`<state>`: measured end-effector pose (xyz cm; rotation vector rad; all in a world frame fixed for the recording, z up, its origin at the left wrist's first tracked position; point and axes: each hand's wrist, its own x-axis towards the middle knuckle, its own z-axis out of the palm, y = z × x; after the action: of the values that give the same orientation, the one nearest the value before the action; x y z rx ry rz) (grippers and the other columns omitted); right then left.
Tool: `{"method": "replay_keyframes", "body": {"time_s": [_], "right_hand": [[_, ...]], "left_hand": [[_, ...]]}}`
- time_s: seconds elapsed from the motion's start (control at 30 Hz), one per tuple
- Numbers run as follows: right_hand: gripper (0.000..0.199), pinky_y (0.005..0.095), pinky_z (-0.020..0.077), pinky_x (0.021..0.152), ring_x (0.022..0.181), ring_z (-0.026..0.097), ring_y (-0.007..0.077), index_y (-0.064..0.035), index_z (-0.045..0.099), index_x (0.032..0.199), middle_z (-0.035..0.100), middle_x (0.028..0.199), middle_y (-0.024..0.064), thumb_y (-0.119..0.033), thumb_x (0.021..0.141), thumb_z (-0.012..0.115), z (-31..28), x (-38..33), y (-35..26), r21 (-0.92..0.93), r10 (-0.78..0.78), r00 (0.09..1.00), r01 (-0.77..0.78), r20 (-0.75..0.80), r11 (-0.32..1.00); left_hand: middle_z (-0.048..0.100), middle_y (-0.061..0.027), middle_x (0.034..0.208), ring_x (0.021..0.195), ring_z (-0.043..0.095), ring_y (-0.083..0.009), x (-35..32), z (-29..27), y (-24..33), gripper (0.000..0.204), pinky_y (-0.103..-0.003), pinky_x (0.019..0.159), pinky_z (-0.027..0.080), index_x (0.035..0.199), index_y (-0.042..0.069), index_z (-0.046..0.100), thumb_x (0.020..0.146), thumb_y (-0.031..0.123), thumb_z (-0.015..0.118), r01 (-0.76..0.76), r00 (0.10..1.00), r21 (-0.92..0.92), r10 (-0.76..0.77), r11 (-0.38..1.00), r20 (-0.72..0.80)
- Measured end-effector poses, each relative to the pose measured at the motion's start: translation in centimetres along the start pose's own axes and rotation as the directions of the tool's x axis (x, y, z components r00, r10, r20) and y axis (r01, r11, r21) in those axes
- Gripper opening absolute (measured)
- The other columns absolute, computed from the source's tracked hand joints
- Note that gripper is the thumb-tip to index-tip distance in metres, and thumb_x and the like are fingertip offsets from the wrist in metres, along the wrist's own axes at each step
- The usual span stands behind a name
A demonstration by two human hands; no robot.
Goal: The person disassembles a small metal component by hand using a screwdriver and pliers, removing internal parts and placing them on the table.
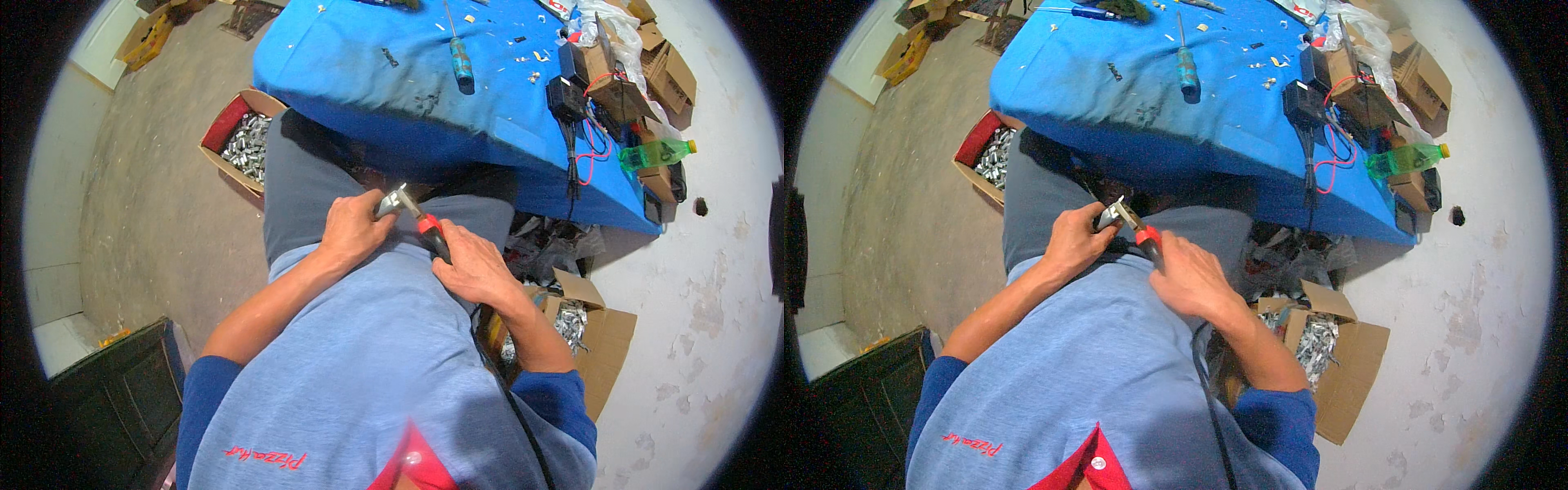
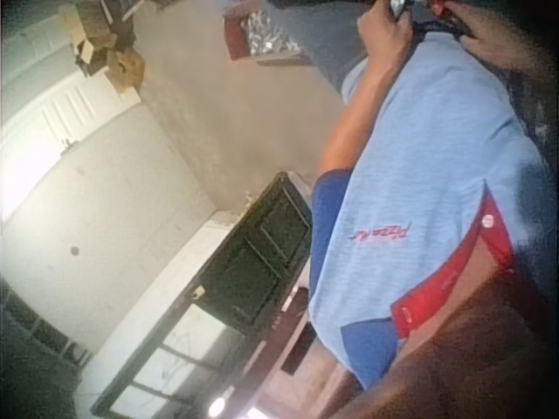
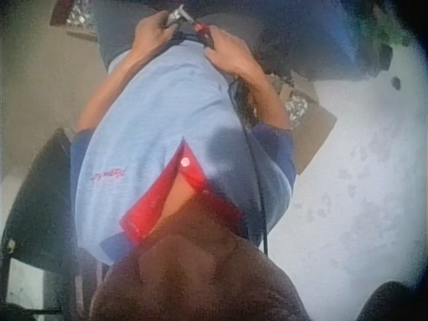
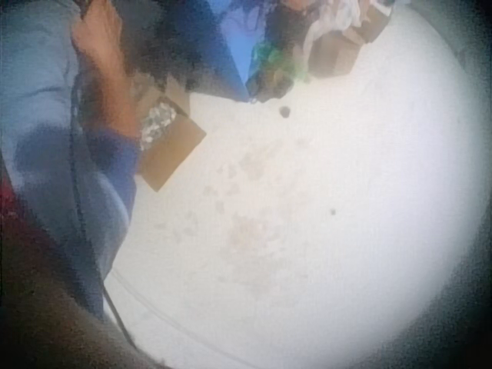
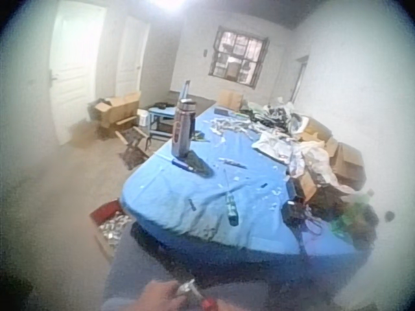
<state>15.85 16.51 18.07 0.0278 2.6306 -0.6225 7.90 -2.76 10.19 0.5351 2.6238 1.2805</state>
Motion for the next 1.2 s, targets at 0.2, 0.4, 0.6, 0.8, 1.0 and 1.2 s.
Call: {"method": "replay_keyframes", "body": {"time_s": [0.2, 0.4, 0.6, 0.8, 1.0, 1.2], "right_hand": [[0.031, 0.0535, 0.0470, 0.084, 0.095, 0.061, 0.0437, 0.0045, 0.052, 0.101, 0.063, 0.097, 0.0270, -0.019, 0.081, 0.055, 0.0, 0.1, -0.4, -0.087, -0.013, 0.999, 0.008, -0.052, 0.996], [0.029, 0.0533, 0.0474, 0.083, 0.091, 0.061, 0.0450, 0.0047, 0.052, 0.099, 0.063, 0.095, 0.0286, -0.017, 0.079, 0.056, 0.2, 0.1, -0.3, -0.090, -0.031, 0.999, 0.029, -0.024, 0.996], [0.028, 0.0539, 0.0468, 0.083, 0.091, 0.060, 0.0473, 0.0032, 0.053, 0.099, 0.063, 0.094, 0.0280, -0.015, 0.079, 0.057, 0.4, 0.0, 0.0, 0.066, -0.047, 0.998, 0.049, -0.033, 0.997], [0.033, 0.0408, 0.0507, 0.070, 0.074, 0.063, 0.0302, 0.0039, 0.055, 0.102, 0.063, 0.080, 0.0151, -0.017, 0.077, 0.058, -0.3, 1.4, 2.9, 0.501, -0.172, 0.949, 0.018, 0.263, 0.865], [0.043, 0.0262, 0.0441, 0.045, 0.058, 0.055, 0.0121, 0.0066, 0.056, 0.106, 0.058, 0.076, 0.0065, -0.015, 0.069, 0.060, -0.3, 1.3, 4.6, 0.854, -0.278, 0.850, -0.315, 0.448, 0.414], [0.039, 0.0260, 0.0426, 0.046, 0.055, 0.054, 0.0108, 0.0051, 0.057, 0.105, 0.057, 0.074, 0.0041, -0.016, 0.074, 0.063, 0.0, 0.6, 4.2, 0.852, -0.252, 0.883, -0.251, 0.396, 0.459]], "left_hand": [[0.063, -0.0221, 0.068, 0.065, 0.065, -0.0386, 0.1, 0.4, -0.2, 0.026, -0.045, 0.058, 0.049, 0.081, 0.000, 0.065, 0.080, 0.025, 0.073, -0.018, 1.000, 0.056, 0.019, 0.998, -0.010], [0.063, -0.0219, 0.067, 0.065, 0.064, -0.0389, 0.0, 0.4, -0.3, 0.027, -0.046, 0.059, 0.048, 0.081, 0.000, 0.065, 0.081, 0.026, 0.072, 0.002, 1.000, 0.037, -0.002, 0.999, 0.000], [0.063, -0.0216, 0.067, 0.063, 0.064, -0.0374, 0.1, 0.2, 0.0, 0.029, -0.045, 0.059, 0.047, 0.080, 0.000, 0.065, 0.083, 0.028, 0.071, 0.044, 0.997, 0.055, -0.047, 0.998, 0.054], [0.063, -0.0217, 0.067, 0.059, 0.063, -0.0311, -0.4, -0.1, 0.1, 0.026, -0.042, 0.058, 0.047, 0.085, -0.002, 0.068, 0.084, 0.025, 0.067, 0.051, 0.996, -0.061, -0.047, 0.997, 0.078], [0.063, -0.0249, 0.070, 0.064, 0.064, -0.0350, -0.6, -1.5, 1.5, 0.027, -0.044, 0.063, 0.048, 0.082, -0.003, 0.067, 0.082, 0.023, 0.063, 0.131, 0.965, -0.086, -0.107, 0.988, 0.240], [0.061, -0.0193, 0.064, 0.061, 0.059, -0.0233, -0.6, -1.3, 1.3, 0.031, -0.042, 0.060, 0.047, 0.082, -0.005, 0.067, 0.084, 0.026, 0.065, 0.163, 0.954, -0.114, -0.127, 0.980, 0.270]]}}
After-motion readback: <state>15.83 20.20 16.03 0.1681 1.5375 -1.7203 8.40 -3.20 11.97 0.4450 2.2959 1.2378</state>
